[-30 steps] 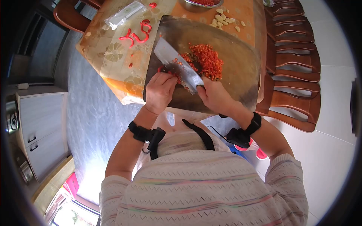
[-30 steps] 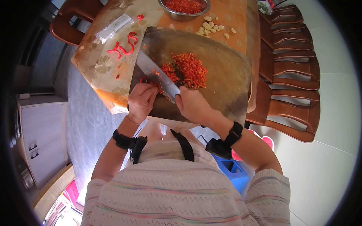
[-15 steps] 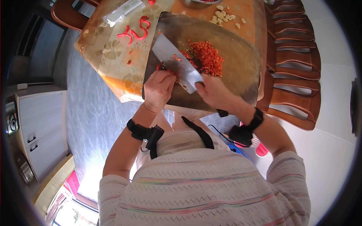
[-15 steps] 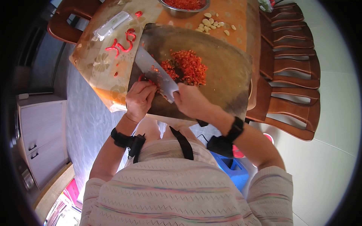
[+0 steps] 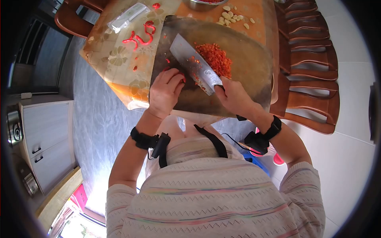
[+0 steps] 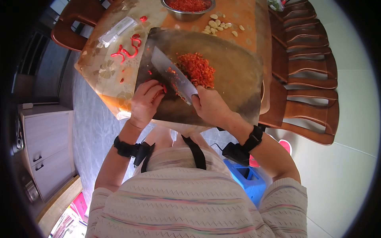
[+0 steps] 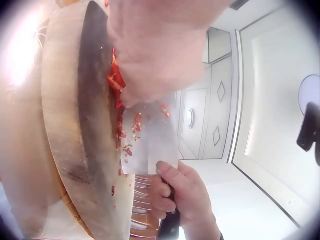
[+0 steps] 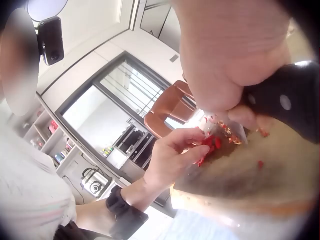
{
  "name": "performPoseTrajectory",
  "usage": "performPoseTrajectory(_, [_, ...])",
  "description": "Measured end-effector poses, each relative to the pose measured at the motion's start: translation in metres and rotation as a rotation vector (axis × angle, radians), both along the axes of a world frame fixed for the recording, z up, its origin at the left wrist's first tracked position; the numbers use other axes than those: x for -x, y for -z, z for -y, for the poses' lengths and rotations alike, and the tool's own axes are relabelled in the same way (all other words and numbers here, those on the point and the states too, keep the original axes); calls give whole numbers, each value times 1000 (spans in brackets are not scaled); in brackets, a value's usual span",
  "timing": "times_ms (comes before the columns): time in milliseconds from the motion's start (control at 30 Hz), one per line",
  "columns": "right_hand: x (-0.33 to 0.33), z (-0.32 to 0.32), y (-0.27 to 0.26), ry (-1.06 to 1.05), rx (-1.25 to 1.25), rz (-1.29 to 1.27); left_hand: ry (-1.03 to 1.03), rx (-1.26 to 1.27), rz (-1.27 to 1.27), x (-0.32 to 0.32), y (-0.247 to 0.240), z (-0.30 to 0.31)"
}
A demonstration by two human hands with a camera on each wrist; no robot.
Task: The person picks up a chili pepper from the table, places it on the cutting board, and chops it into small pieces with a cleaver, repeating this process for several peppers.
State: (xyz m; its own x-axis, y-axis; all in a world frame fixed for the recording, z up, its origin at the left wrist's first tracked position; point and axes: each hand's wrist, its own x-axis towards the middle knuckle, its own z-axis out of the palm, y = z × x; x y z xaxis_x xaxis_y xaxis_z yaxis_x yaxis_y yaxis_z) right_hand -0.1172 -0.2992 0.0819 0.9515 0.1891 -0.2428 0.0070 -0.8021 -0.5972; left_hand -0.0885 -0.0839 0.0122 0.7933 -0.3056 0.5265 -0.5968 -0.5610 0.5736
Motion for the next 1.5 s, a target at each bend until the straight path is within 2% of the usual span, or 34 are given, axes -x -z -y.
performPoseTrajectory(133, [-1, 3, -4, -4, 22, 13, 8, -19, 0, 0, -4, -11])
performPoseTrajectory(200, [-2, 2, -8, -9, 28, -19, -28, -129, 31, 1, -4, -13])
performPoseTrajectory(367, [-4, 0, -4, -50, 38, 13, -87, -106, 46, 0, 10, -10])
performPoseTrajectory(533, [-2, 1, -2, -51, 10, -2, -147, -54, 41, 2, 5, -2])
performPoseTrajectory(633, [0, 3, 2, -49, 19, -5, -192, -10, 13, 2, -1, 5])
performPoseTrajectory(1000, [1, 5, 5, -40, -9, 14, -331, -159, -162, -19, 4, 11])
performPoseTrajectory(1133, [1, 7, 7, -47, -14, 22, -301, -89, -231, -19, 6, 0])
performPoseTrajectory(1300, [1, 10, 11, -52, -40, 31, -120, -62, -91, -10, 1, -11])
performPoseTrajectory(1500, [1, 9, 10, -54, -30, 28, -79, -159, 34, -1, 2, -10])
